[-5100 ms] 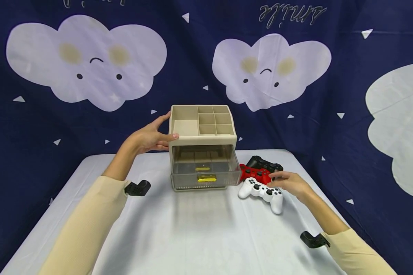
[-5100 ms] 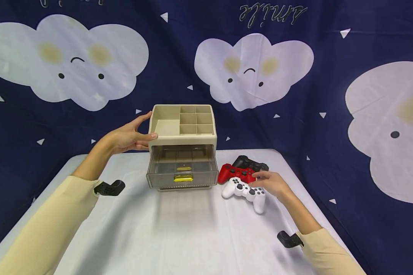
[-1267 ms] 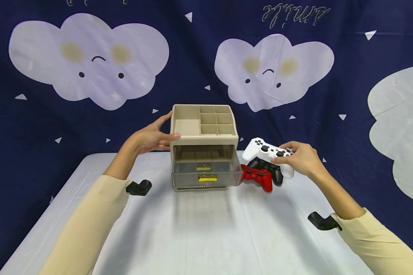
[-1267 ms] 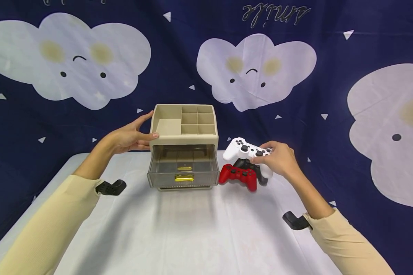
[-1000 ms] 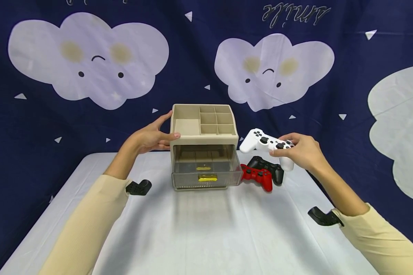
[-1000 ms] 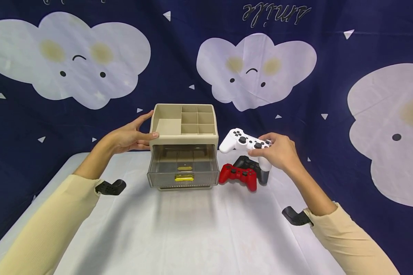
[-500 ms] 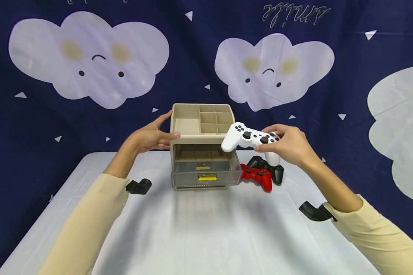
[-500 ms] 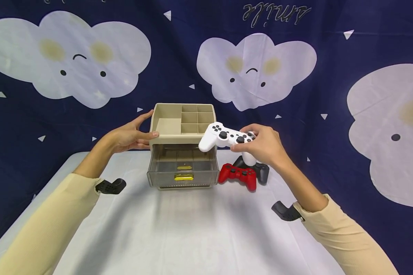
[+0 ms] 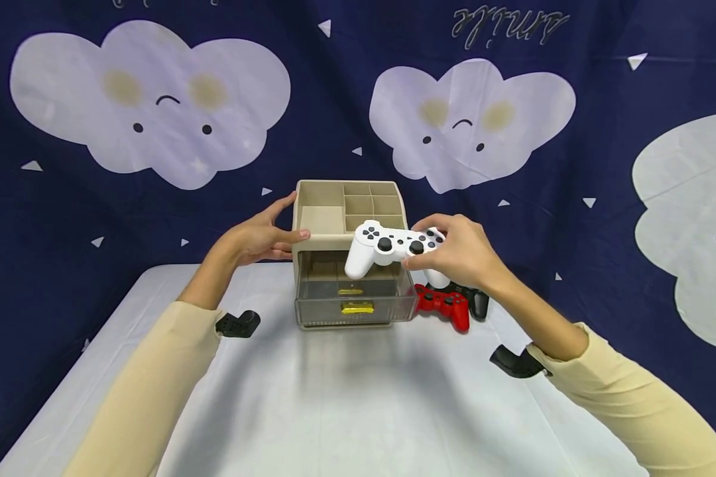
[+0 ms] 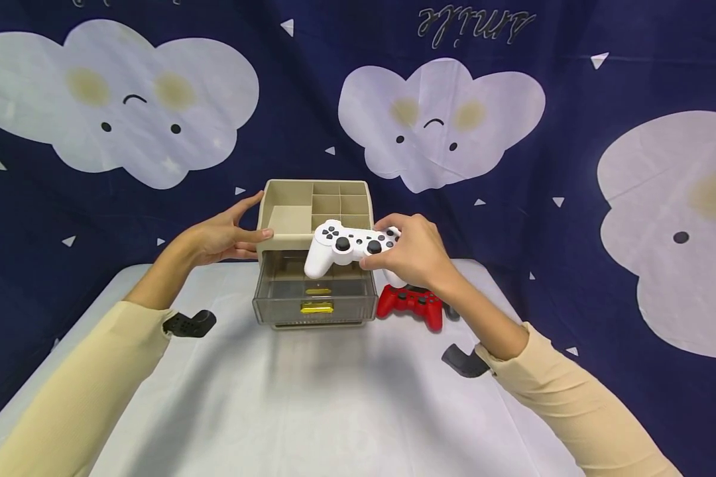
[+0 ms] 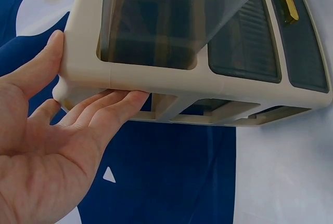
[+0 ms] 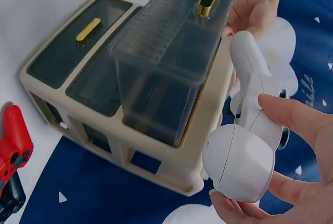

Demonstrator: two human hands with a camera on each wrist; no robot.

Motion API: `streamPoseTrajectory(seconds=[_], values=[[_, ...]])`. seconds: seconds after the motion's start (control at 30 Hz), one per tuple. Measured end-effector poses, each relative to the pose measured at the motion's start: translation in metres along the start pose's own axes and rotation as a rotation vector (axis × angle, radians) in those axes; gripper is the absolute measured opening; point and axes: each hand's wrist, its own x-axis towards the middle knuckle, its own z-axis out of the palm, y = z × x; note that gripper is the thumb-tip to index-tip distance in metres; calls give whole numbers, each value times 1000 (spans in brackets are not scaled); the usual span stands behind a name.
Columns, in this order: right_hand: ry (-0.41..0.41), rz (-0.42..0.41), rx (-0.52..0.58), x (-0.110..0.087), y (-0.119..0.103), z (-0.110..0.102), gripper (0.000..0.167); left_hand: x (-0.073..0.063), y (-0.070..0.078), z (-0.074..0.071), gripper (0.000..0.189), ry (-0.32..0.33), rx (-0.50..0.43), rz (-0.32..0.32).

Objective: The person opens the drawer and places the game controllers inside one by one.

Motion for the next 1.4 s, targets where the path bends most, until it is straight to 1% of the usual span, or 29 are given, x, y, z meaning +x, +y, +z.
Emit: streamPoseTrajectory(seconds=[0.13, 0.3, 0.53, 0.67, 0.83, 1.07, 1.2, 1.4], values=[[-15, -8, 6, 3, -8, 6, 56, 0, 0, 0, 101, -1, -12, -1], [-32, -14, 17, 6, -16, 13, 56, -1, 0, 0, 102, 3, -2, -1], [-31, -58, 24, 8, -21, 26, 57, 0, 1, -1, 101, 11, -1, 5], [-39, -67, 22, 9, -24, 32, 59, 0, 2, -1, 101, 14, 4, 1], [-43, -67, 13, 10, -26, 37, 62, 0, 2, -1, 101, 10, 3, 4], [-53, -85, 31, 11, -26, 43, 63, 0, 2, -1, 101, 12, 12, 4], [-48, -105, 32, 12, -25, 48, 62, 0, 2, -1, 101, 12, 10, 1], [-37, -143, 5, 13, -23, 54, 61, -1, 1, -1, 102, 6, -4, 3]])
